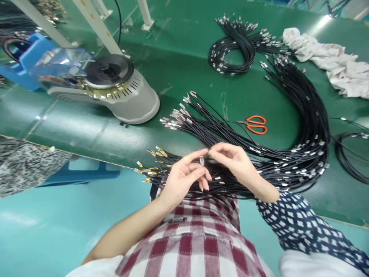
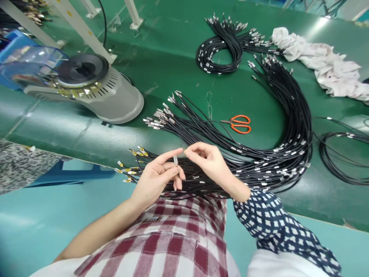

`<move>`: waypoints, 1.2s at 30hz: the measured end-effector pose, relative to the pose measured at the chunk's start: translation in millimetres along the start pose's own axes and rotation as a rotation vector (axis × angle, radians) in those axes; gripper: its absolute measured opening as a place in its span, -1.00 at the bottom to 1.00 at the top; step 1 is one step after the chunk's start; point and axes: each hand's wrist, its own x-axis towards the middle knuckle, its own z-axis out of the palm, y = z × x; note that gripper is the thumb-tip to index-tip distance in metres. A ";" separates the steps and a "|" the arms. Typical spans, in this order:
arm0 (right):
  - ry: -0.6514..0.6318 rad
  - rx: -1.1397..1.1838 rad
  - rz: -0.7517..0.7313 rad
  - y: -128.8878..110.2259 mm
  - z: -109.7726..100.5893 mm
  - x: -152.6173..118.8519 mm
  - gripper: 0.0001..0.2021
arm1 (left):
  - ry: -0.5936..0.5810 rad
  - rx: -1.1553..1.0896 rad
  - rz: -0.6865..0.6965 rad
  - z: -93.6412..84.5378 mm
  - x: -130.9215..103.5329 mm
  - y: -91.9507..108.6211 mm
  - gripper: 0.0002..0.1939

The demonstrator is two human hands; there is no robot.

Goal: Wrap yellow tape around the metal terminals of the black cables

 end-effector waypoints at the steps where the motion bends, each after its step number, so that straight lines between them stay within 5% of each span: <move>1: -0.003 0.058 0.018 -0.7 -4.8 -1.4 -0.86 | 0.015 0.003 0.000 0.1 0.2 0.7 -0.49; 7: -0.133 0.202 0.096 -3.7 -15.1 -7.8 -0.74 | 0.040 0.042 0.009 1.1 2.9 3.9 -0.56; 16: -0.258 -0.099 -0.058 -17.3 -9.1 2.9 -0.72 | 0.017 0.064 0.003 -2.8 1.8 1.7 -0.54; 36: -0.249 -0.223 -0.119 -22.6 -8.4 6.4 -0.77 | 0.029 0.121 -0.020 -1.1 2.0 9.1 -0.47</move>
